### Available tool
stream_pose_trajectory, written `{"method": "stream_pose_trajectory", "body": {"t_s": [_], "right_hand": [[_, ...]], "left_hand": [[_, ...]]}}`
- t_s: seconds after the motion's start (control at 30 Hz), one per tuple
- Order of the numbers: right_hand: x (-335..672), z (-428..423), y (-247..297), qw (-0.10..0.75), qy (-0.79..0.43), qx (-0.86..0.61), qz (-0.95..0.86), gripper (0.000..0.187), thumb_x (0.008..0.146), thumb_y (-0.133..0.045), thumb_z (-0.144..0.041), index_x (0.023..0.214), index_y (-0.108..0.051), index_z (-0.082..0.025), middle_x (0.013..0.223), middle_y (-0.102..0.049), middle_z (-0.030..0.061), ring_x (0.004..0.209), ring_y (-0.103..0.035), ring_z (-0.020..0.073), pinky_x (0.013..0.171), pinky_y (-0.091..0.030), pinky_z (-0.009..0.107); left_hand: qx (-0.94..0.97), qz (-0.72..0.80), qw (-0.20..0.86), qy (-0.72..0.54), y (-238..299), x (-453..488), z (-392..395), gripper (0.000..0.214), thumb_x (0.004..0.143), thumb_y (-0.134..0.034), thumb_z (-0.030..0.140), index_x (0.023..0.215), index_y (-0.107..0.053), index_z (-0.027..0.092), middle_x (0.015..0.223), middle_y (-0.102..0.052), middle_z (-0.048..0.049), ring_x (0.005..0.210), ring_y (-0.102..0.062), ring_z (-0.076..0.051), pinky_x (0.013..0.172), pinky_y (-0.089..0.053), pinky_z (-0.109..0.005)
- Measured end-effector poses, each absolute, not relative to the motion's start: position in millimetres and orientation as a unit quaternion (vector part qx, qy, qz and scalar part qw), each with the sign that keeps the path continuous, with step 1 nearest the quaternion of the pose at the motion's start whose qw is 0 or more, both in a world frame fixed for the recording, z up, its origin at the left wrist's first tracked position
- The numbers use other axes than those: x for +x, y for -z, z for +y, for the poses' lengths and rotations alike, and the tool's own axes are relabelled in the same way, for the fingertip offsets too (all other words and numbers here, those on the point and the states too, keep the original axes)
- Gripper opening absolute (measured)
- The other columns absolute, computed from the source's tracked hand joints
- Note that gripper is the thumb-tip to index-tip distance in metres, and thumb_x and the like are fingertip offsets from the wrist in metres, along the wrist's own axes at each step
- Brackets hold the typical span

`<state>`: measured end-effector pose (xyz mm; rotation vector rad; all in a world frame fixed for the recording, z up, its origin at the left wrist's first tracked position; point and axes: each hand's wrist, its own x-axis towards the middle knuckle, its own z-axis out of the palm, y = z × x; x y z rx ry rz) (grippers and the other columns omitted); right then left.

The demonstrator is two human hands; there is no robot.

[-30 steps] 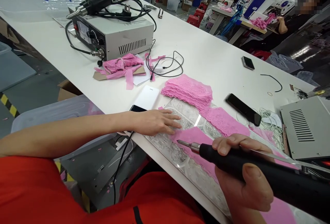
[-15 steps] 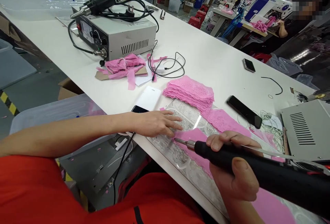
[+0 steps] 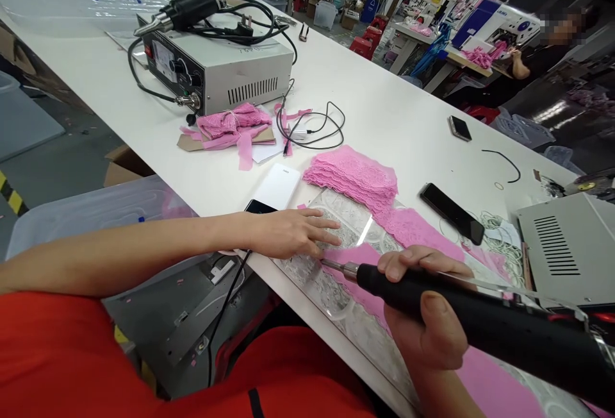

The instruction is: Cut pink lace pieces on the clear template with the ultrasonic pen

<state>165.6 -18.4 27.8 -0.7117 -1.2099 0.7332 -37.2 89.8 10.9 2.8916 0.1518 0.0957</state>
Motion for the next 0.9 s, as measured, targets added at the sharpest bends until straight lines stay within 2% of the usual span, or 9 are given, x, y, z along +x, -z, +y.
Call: {"method": "stream_pose_trajectory", "body": {"t_s": [0.23, 0.47, 0.7, 0.9], "right_hand": [[164.2, -19.8, -28.1, 0.693, -0.332, -0.321, -0.553, 0.006, 0.083, -0.062, -0.022, 0.089, -0.060, -0.020, 0.084, -0.060, -0.0008, 0.066, -0.058, 0.0102, 0.064, -0.054, 0.031], [171.9, -16.7, -33.0, 0.721, -0.310, -0.337, -0.520, 0.013, 0.079, -0.063, -0.024, 0.091, -0.061, -0.020, 0.085, -0.059, -0.0006, 0.064, -0.058, 0.0107, 0.064, -0.054, 0.033], [216.2, -11.4, -37.9, 0.768, -0.186, -0.418, -0.448, 0.011, 0.072, -0.058, -0.020, 0.083, -0.060, -0.020, 0.083, -0.059, -0.0007, 0.062, -0.056, 0.0113, 0.063, -0.052, 0.035], [225.8, -7.8, -31.7, 0.788, -0.171, -0.412, -0.424, 0.012, 0.073, -0.060, -0.022, 0.084, -0.062, -0.020, 0.083, -0.060, -0.0014, 0.061, -0.057, 0.0102, 0.063, -0.052, 0.033]], "left_hand": [[0.994, 0.038, 0.085, -0.053, -8.6, -37.2, 90.7, 0.038, 0.087, -0.050, 0.000, 0.107, -0.074, 0.023, 0.145, -0.052, -0.0033, 0.143, -0.035, -0.027, 0.118, -0.030, -0.045], [0.994, 0.042, 0.089, -0.053, -8.8, -39.4, 90.1, 0.041, 0.085, -0.051, 0.001, 0.113, -0.071, 0.023, 0.147, -0.049, -0.0040, 0.144, -0.034, -0.026, 0.119, -0.029, -0.046], [0.987, 0.034, 0.088, -0.126, -0.7, -22.5, 79.3, 0.033, 0.092, -0.047, 0.007, 0.116, -0.068, 0.016, 0.139, -0.057, -0.0084, 0.137, -0.045, -0.025, 0.115, -0.034, -0.044], [0.987, 0.032, 0.056, -0.146, 9.1, 12.6, 67.3, 0.036, 0.097, -0.043, 0.011, 0.129, -0.059, 0.011, 0.138, -0.058, -0.0119, 0.133, -0.049, -0.024, 0.114, -0.034, -0.040]]}}
